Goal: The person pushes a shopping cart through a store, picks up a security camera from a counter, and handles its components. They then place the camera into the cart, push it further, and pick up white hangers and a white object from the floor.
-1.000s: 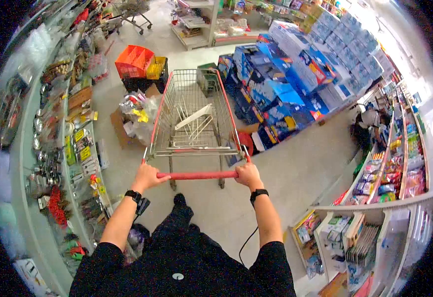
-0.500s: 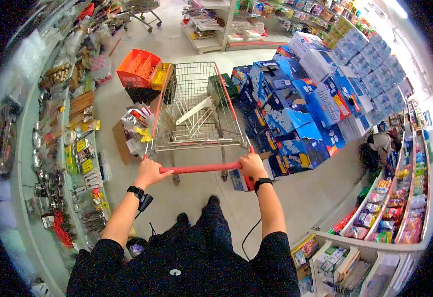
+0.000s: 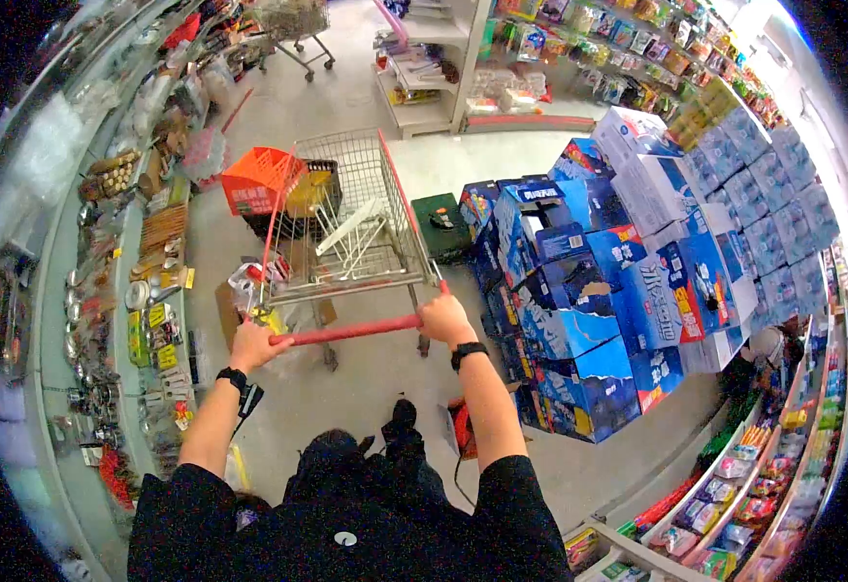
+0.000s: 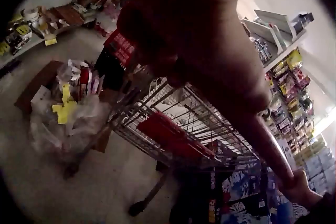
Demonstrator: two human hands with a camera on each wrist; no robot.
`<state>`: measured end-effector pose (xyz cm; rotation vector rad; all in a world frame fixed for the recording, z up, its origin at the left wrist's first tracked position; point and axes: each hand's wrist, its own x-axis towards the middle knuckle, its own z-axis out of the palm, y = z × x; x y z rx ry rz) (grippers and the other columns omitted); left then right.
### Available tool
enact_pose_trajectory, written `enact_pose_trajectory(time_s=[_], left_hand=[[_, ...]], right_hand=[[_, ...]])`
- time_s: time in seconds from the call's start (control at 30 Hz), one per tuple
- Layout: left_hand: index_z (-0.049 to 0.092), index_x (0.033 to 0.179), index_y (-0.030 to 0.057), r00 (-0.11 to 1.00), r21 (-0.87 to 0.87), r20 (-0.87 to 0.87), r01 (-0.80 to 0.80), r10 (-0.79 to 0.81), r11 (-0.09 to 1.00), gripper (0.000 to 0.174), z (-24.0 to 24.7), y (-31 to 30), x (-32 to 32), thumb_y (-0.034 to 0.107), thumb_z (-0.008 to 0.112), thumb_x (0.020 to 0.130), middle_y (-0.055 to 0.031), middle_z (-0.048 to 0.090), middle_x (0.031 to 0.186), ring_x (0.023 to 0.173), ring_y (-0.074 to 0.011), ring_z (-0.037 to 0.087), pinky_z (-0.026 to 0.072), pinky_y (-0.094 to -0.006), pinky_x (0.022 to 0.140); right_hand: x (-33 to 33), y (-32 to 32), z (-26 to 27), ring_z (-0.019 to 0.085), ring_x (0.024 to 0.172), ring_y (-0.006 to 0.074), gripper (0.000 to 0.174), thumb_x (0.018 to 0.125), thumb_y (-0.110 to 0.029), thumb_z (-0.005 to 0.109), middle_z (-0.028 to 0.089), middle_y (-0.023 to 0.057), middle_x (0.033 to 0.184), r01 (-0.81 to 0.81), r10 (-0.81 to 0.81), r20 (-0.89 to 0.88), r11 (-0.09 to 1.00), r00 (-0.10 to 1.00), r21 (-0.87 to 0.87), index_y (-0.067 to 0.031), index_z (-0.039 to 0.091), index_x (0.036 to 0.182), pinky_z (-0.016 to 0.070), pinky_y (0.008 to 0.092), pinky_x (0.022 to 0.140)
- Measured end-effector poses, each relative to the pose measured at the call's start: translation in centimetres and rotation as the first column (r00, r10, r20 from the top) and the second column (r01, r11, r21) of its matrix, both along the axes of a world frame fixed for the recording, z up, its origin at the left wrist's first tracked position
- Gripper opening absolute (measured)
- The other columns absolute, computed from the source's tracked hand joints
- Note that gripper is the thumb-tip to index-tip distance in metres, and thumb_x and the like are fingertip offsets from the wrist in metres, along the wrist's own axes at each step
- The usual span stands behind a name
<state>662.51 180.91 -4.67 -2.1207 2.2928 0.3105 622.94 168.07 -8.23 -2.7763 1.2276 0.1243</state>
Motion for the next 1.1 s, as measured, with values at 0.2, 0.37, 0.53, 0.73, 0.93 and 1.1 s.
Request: enact_pose_trajectory(time_s=[0.2, 0.37, 0.53, 0.73, 0.93, 1.1], left_hand=[[0.069, 0.061, 0.0067, 0.999, -0.02, 0.03, -0.035, 0.035, 0.999, 0.066, -1.0, -6.4, 0.8, 0.069, 0.052, 0.074, -0.0146, 0.059, 0.054, 0.055, -0.0329, 0.059, 0.0476, -0.0419, 0.059], [0.067, 0.058, 0.0043, 0.997, 0.034, 0.005, -0.073, 0.073, 0.997, 0.069, -0.6, -12.1, 1.2, 0.069, 0.051, 0.075, -0.0167, 0.059, 0.055, 0.057, -0.0342, 0.06, 0.0471, -0.044, 0.058], [0.068, 0.059, 0.0045, 0.994, -0.032, 0.002, -0.11, 0.11, 0.993, 0.07, -1.3, -18.7, 2.6, 0.071, 0.051, 0.073, -0.0158, 0.056, 0.05, 0.05, -0.0337, 0.058, 0.0481, -0.0417, 0.057], [0.068, 0.059, 0.0028, 0.988, -0.008, -0.092, -0.122, 0.121, 0.992, 0.072, -0.3, -26.6, 4.5, 0.07, 0.048, 0.076, -0.0162, 0.057, 0.05, 0.051, -0.0341, 0.058, 0.0494, -0.0444, 0.065], [0.069, 0.061, 0.0037, 0.991, -0.02, -0.039, -0.131, 0.13, 0.991, 0.071, -0.3, -35.9, 7.9, 0.071, 0.05, 0.074, -0.0174, 0.059, 0.055, 0.055, -0.0337, 0.06, 0.0482, -0.0428, 0.065], [0.069, 0.06, 0.006, 0.993, -0.066, -0.037, -0.117, 0.115, 0.991, 0.066, -0.4, -43.8, 11.3, 0.069, 0.054, 0.073, -0.0159, 0.06, 0.055, 0.054, -0.0329, 0.06, 0.048, -0.0425, 0.061]], right_hand=[[0.9, -8.0, 0.2, 0.065, 0.07, 0.028, 0.02, 0.064, -0.029, 0.072, 0.066, 0.0076, 0.07, -0.06, 0.06, 0.059, 0.998, 0.996, 0.002, -0.0112, 0.063, 0.068, 0.052, 0.0392, 0.066], [2.0, -14.9, 1.5, 0.065, 0.07, 0.0285, 0.019, 0.065, -0.029, 0.07, 0.066, 0.0085, 0.07, -0.101, 0.099, 0.071, 0.995, 0.992, 0.019, -0.0109, 0.063, 0.067, 0.0518, 0.0392, 0.067], [3.4, -23.3, 0.2, 0.063, 0.068, 0.028, 0.018, 0.061, -0.025, 0.069, 0.063, 0.0068, 0.067, -0.142, 0.144, 0.065, 0.989, 0.987, -0.042, -0.0103, 0.059, 0.066, 0.05, 0.0408, 0.063], [5.9, -31.9, 0.8, 0.063, 0.071, 0.0277, 0.019, 0.062, -0.026, 0.069, 0.064, 0.0073, 0.071, -0.132, 0.133, 0.044, 0.991, 0.99, -0.01, -0.0109, 0.061, 0.068, 0.0502, 0.0417, 0.067], [9.5, -40.8, 0.6, 0.063, 0.067, 0.0295, 0.014, 0.062, -0.024, 0.067, 0.063, 0.0089, 0.065, -0.132, 0.136, 0.061, 0.989, 0.989, -0.068, -0.0116, 0.061, 0.064, 0.0503, 0.0419, 0.064], [12.6, -48.4, 0.4, 0.064, 0.068, 0.0296, 0.016, 0.061, -0.024, 0.069, 0.065, 0.0095, 0.068, -0.119, 0.12, 0.042, 0.993, 0.992, -0.022, -0.0106, 0.062, 0.067, 0.0523, 0.0413, 0.063]])
